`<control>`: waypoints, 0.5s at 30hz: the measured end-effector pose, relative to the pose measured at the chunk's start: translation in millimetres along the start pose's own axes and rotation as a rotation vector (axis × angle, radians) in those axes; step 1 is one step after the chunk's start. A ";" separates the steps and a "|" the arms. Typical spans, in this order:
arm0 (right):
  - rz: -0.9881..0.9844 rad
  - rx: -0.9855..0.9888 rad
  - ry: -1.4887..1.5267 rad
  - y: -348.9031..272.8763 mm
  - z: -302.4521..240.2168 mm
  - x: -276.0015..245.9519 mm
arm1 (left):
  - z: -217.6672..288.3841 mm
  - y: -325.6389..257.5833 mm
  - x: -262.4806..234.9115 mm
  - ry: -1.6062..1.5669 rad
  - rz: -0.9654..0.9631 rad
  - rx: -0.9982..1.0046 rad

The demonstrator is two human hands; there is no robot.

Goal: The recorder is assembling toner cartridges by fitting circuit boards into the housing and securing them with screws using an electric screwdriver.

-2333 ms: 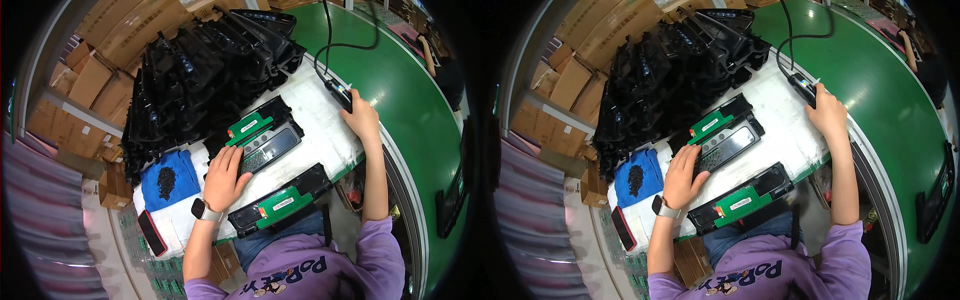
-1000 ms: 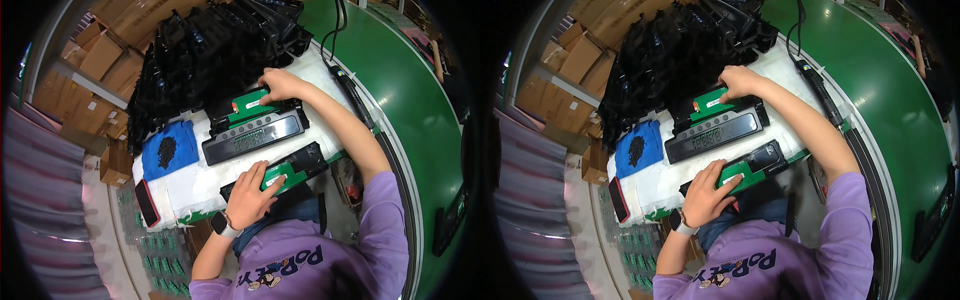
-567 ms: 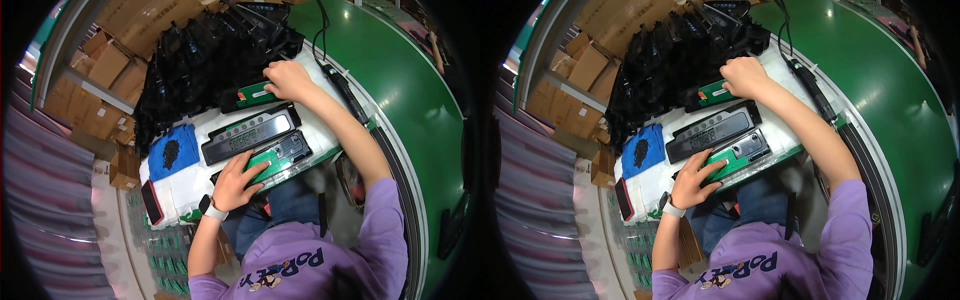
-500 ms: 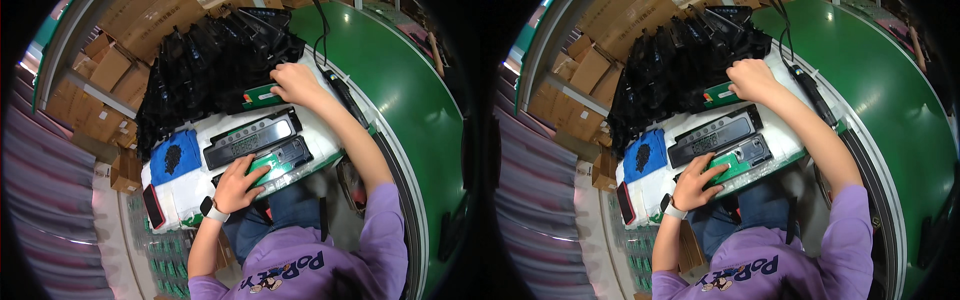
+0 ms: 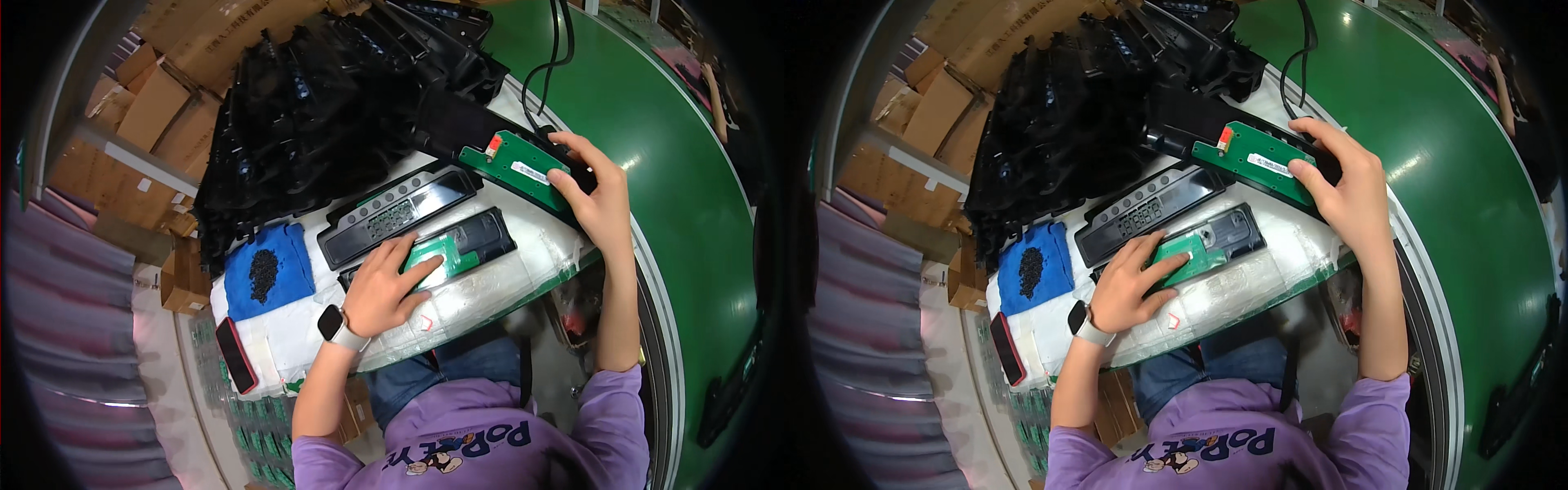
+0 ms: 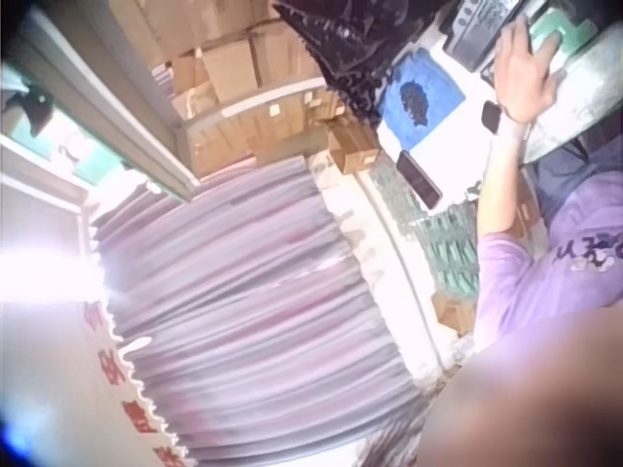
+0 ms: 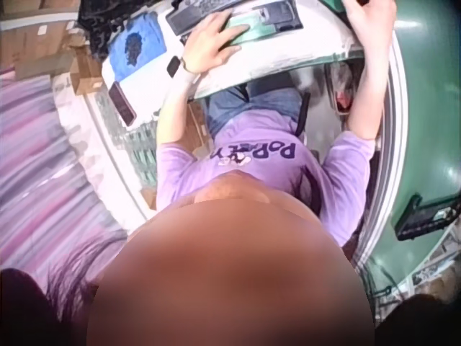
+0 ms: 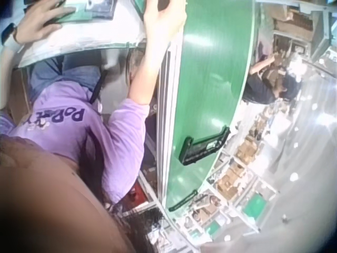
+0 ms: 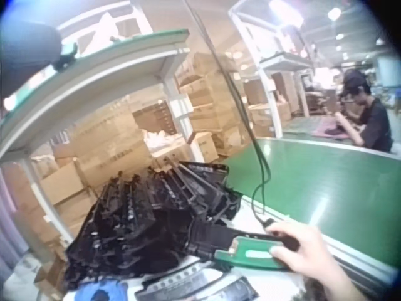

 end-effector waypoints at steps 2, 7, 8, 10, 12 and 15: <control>0.051 -0.100 0.173 -3.0 5.8 3.9 | 7.7 -5.3 1.4 -0.007 -0.099 0.032; -0.387 -0.262 0.088 -4.7 -34.4 45.3 | 28.3 -44.0 10.2 -0.092 -0.094 0.000; -0.459 -0.336 -0.002 -7.4 -48.4 57.0 | 31.2 -49.6 12.3 -0.111 -0.085 -0.011; -0.511 -0.493 0.009 -16.7 -67.8 90.8 | 35.8 -58.2 12.9 -0.113 -0.060 -0.014; -0.641 -0.552 -0.001 -23.5 -83.4 117.6 | 38.5 -62.9 19.1 -0.050 -0.061 0.029; -0.607 -0.639 -0.020 -33.0 -101.2 137.5 | 38.3 -65.9 21.4 -0.056 -0.058 0.031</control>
Point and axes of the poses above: each hand's wrist, its own y-axis towards the middle knuckle, its own x-axis out of the palm, z = x × y, the point moved 6 cm from there along y, towards the middle knuckle, and after that the axes turned 13 degrees about -y, right-handed, at the moved point
